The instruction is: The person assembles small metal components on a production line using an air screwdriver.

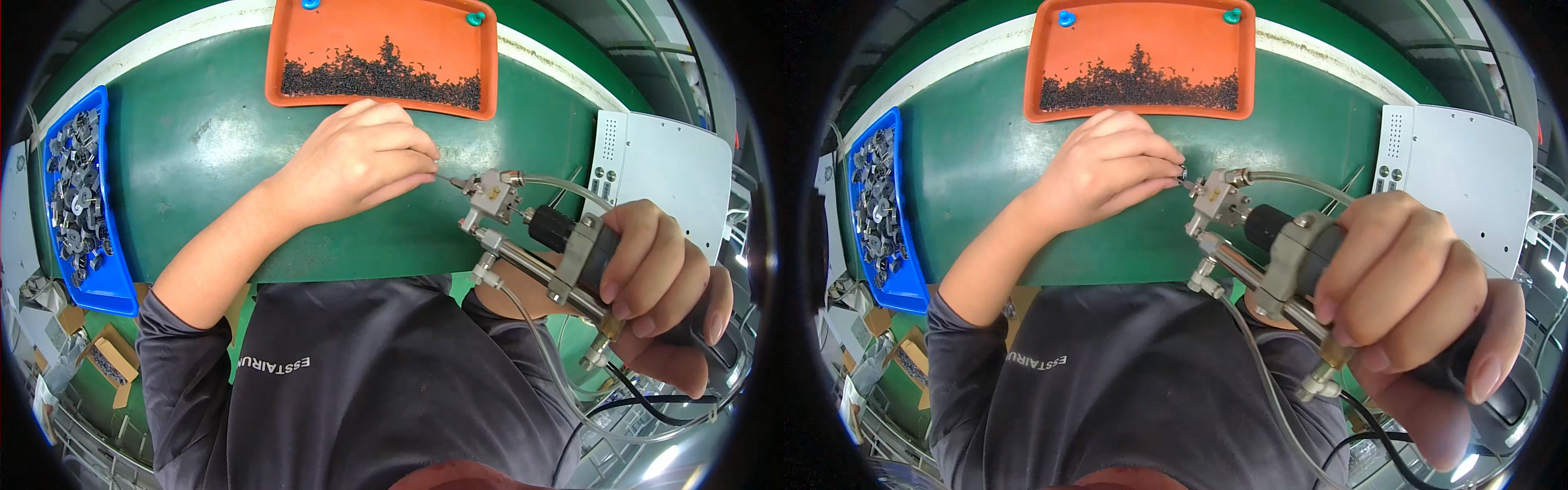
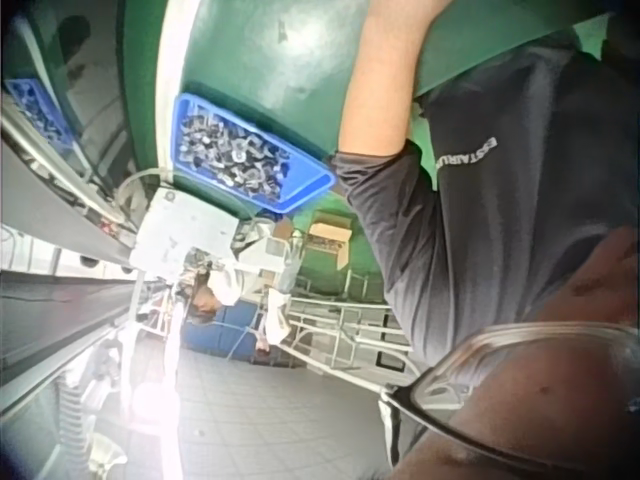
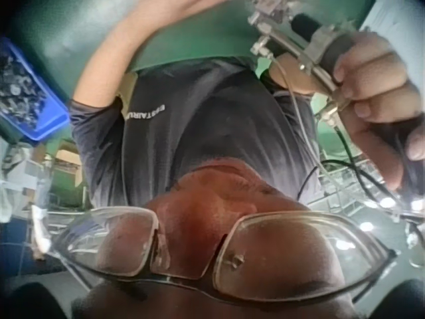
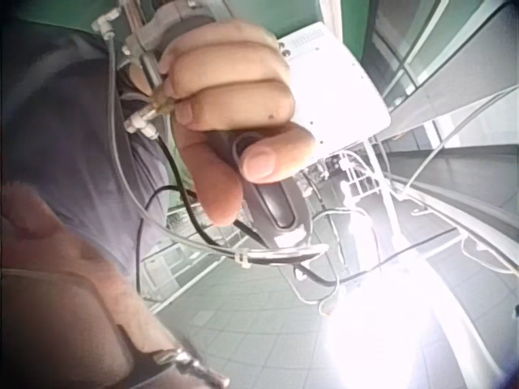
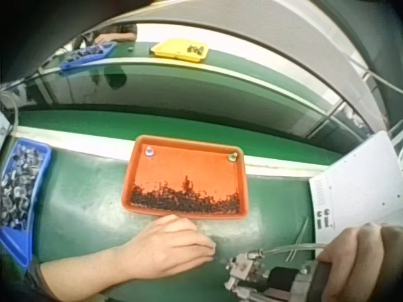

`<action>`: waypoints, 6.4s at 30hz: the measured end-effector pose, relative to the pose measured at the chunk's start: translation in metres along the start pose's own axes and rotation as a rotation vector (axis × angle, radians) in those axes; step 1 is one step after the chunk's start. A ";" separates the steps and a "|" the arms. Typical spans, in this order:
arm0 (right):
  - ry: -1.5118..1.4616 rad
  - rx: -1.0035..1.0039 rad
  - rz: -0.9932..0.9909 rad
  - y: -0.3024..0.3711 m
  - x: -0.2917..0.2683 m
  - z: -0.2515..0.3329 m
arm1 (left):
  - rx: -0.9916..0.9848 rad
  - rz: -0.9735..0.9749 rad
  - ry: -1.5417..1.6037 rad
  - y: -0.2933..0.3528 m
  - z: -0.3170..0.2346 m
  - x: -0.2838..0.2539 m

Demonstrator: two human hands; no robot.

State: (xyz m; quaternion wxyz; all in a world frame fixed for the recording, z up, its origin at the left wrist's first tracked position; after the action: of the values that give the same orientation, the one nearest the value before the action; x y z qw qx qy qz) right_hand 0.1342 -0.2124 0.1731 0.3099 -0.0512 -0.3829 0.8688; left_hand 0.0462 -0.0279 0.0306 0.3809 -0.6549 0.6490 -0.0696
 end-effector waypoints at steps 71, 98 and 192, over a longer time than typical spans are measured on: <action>0.125 0.124 0.026 0.005 -0.009 0.001 | -0.007 0.138 -0.072 0.006 0.008 0.008; 0.155 0.141 0.314 -0.010 0.014 -0.019 | 0.007 0.168 -0.081 0.000 0.006 0.000; 0.090 -0.078 0.195 0.005 -0.011 0.018 | -0.151 0.068 -0.143 -0.013 -0.026 0.005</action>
State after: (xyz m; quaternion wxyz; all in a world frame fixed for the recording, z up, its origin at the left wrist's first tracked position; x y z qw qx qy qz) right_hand 0.1352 -0.2326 0.1807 0.2386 -0.1392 -0.3954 0.8760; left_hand 0.0422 -0.0450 0.0549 0.3778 -0.6626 0.6455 0.0395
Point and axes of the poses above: each hand's wrist, its own y-axis away from the middle knuckle, its own x-axis out of the palm, z = x × y, the point moved 4 cm from there along -y, towards the middle knuckle, and after that the axes turned 14 degrees about y, right-handed, at the moved point
